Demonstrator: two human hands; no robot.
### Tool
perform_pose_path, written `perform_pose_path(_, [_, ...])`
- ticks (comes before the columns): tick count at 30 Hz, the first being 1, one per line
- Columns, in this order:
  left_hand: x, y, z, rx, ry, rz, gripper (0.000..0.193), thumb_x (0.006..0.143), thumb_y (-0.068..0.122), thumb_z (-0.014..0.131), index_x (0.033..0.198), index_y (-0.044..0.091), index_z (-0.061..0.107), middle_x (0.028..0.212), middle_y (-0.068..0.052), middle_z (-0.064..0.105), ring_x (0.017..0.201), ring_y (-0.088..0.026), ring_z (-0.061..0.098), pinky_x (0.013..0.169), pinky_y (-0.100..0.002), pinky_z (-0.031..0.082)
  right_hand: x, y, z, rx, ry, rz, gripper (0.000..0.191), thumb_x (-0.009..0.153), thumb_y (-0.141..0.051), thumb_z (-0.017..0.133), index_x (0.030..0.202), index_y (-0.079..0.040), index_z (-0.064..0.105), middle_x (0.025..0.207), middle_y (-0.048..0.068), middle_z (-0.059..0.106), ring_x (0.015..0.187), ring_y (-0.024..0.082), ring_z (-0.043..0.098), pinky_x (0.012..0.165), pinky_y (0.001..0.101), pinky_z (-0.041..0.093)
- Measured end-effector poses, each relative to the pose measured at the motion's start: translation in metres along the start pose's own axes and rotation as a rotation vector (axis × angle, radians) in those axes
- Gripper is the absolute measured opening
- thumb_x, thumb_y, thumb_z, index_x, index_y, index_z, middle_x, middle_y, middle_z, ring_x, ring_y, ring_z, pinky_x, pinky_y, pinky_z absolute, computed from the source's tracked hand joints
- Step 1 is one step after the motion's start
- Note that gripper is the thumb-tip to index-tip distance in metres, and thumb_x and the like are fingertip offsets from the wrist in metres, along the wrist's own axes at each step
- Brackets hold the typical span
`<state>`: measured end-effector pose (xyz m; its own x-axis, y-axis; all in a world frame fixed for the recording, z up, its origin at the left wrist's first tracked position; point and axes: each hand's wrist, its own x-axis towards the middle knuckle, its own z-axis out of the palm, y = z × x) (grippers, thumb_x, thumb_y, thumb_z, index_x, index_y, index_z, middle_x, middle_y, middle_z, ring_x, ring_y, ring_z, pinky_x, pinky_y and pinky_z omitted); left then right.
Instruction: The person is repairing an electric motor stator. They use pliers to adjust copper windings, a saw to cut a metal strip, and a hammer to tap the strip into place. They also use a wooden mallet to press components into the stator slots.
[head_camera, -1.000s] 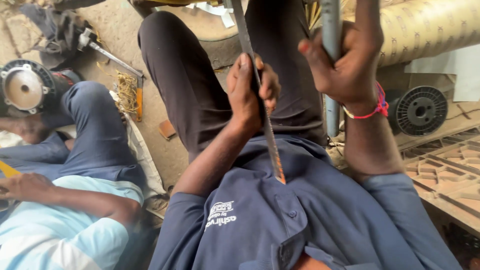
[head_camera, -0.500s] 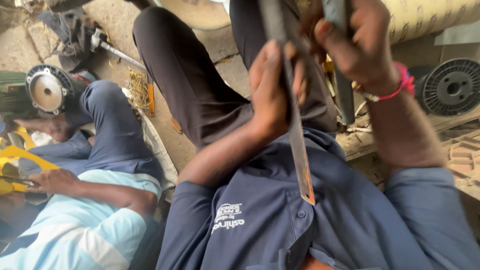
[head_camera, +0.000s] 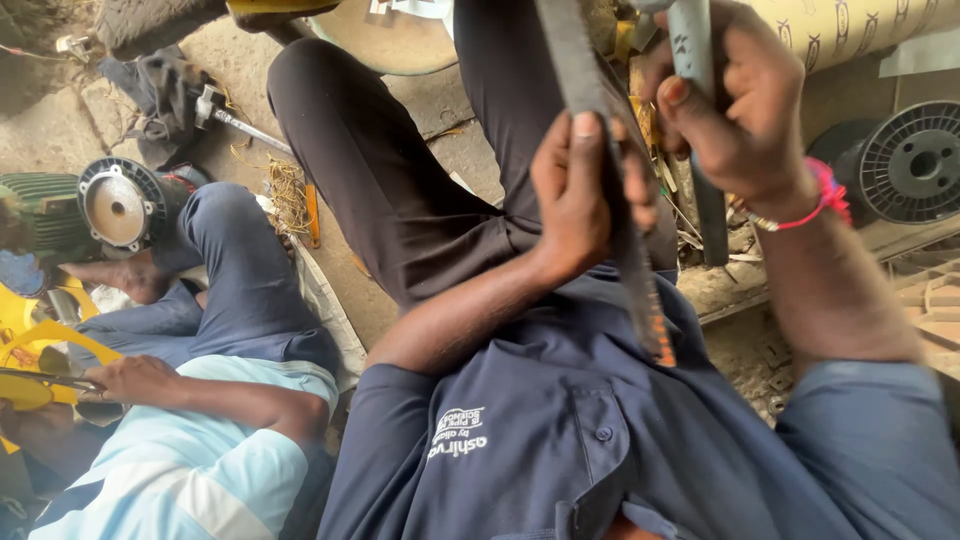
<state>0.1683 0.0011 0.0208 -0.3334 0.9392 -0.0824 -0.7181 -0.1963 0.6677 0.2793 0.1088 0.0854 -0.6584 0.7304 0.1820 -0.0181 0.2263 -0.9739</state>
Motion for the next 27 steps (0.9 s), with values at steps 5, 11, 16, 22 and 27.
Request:
perform_pose_path(5, [0.017, 0.044, -0.019, 0.033, 0.078, 0.056, 0.032, 0.118, 0.034, 0.042, 0.110, 0.004, 0.051, 0.066, -0.007, 0.054, 0.046, -0.015, 0.050, 0.042, -0.028, 0.043, -0.008, 0.009, 0.011, 0.028, 0.050, 0.095, 0.038, 0.111, -0.005, 0.061, 0.143, 0.010, 0.048, 0.086, 0.008, 0.062, 0.060, 0.008, 0.053, 0.053, 0.0210, 0.042])
perform_pose_path(11, [0.042, 0.083, -0.035, -0.110, 0.099, -0.029, 0.029, 0.112, 0.029, 0.038, 0.109, 0.003, 0.051, 0.064, -0.007, 0.051, 0.045, -0.018, 0.051, 0.041, -0.031, 0.044, -0.001, 0.003, 0.018, 0.084, 0.063, 0.048, 0.055, 0.110, -0.007, 0.062, 0.156, 0.002, 0.034, 0.081, 0.009, 0.061, 0.052, 0.008, 0.050, 0.049, 0.0214, 0.040])
perform_pose_path(16, [0.052, 0.089, -0.042, -0.101, 0.041, 0.033, 0.031, 0.116, 0.031, 0.041, 0.112, 0.003, 0.053, 0.067, -0.005, 0.051, 0.049, -0.015, 0.049, 0.044, -0.030, 0.042, 0.007, -0.007, 0.021, 0.070, 0.085, 0.074, 0.055, 0.114, -0.014, 0.065, 0.156, 0.001, 0.033, 0.082, 0.011, 0.060, 0.051, 0.010, 0.051, 0.052, 0.0243, 0.040])
perform_pose_path(22, [0.058, 0.098, -0.055, -0.120, 0.035, -0.012, 0.031, 0.116, 0.032, 0.042, 0.113, 0.003, 0.053, 0.067, -0.003, 0.050, 0.049, -0.014, 0.050, 0.044, -0.028, 0.041, 0.030, -0.021, 0.034, 0.081, 0.023, -0.062, 0.047, 0.118, -0.015, 0.058, 0.156, 0.000, 0.034, 0.082, 0.008, 0.058, 0.052, 0.009, 0.050, 0.049, 0.0225, 0.041])
perform_pose_path(27, [0.059, 0.094, -0.056, -0.110, 0.024, 0.046, 0.032, 0.116, 0.032, 0.042, 0.111, 0.003, 0.054, 0.066, -0.005, 0.051, 0.048, -0.013, 0.050, 0.043, -0.029, 0.041, 0.061, -0.028, 0.047, 0.083, 0.003, -0.072, 0.023, 0.123, -0.012, 0.055, 0.106, 0.004, 0.054, 0.081, 0.008, 0.059, 0.054, 0.011, 0.054, 0.050, 0.0242, 0.040])
